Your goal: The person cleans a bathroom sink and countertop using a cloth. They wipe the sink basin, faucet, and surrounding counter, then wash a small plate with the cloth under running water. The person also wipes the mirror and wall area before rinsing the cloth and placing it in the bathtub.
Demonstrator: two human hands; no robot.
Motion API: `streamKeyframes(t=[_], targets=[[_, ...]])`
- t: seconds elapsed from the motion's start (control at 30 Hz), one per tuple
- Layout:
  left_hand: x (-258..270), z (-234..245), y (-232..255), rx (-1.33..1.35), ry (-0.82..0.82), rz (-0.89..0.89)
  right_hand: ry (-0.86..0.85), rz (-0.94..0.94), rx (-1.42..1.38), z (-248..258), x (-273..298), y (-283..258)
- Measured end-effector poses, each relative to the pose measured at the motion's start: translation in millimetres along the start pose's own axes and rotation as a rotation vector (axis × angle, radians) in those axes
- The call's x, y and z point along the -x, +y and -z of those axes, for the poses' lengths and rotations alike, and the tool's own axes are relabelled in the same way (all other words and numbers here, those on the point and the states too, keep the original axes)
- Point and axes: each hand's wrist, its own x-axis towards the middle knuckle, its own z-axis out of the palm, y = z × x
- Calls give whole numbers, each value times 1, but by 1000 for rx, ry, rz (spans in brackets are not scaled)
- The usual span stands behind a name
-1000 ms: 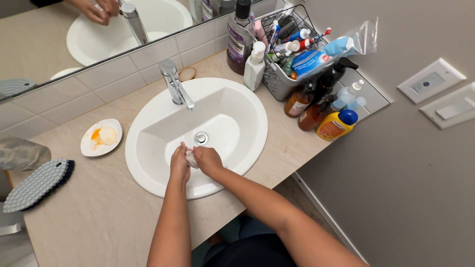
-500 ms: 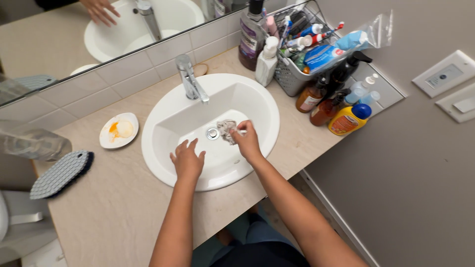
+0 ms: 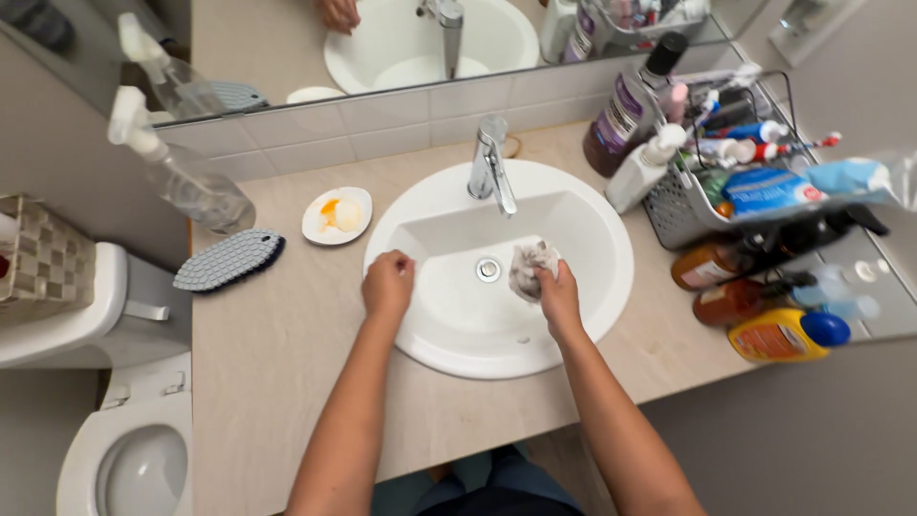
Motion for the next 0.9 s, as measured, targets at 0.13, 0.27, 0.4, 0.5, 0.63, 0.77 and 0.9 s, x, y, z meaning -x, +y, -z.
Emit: streamKeyframes(t=[0.13, 0.27, 0.4, 0.5, 0.63, 0.77, 0.9], targets=[[-33, 23, -42, -81, 155, 124, -201, -265, -463, -4, -3, -10], [-63, 39, -69, -214, 209, 157, -214, -505, -620, -12, -11, -23], [-95, 32, -77, -318, 163, 183, -281, -509, -591, -14, -18, -17], [-117, 13, -71, -359, 173, 189, -267, -505, -506, -8, -25, -14], [-139, -4, -70, -424, 83, 321, -209, -469, -461, 4, -31, -18], [-146, -14, -73, -395, 147, 358, -177, -458, -421, 15, -33, -22], [-155, -17, -80, -271, 133, 433, -213, -439, -387, 21, -32, -21]])
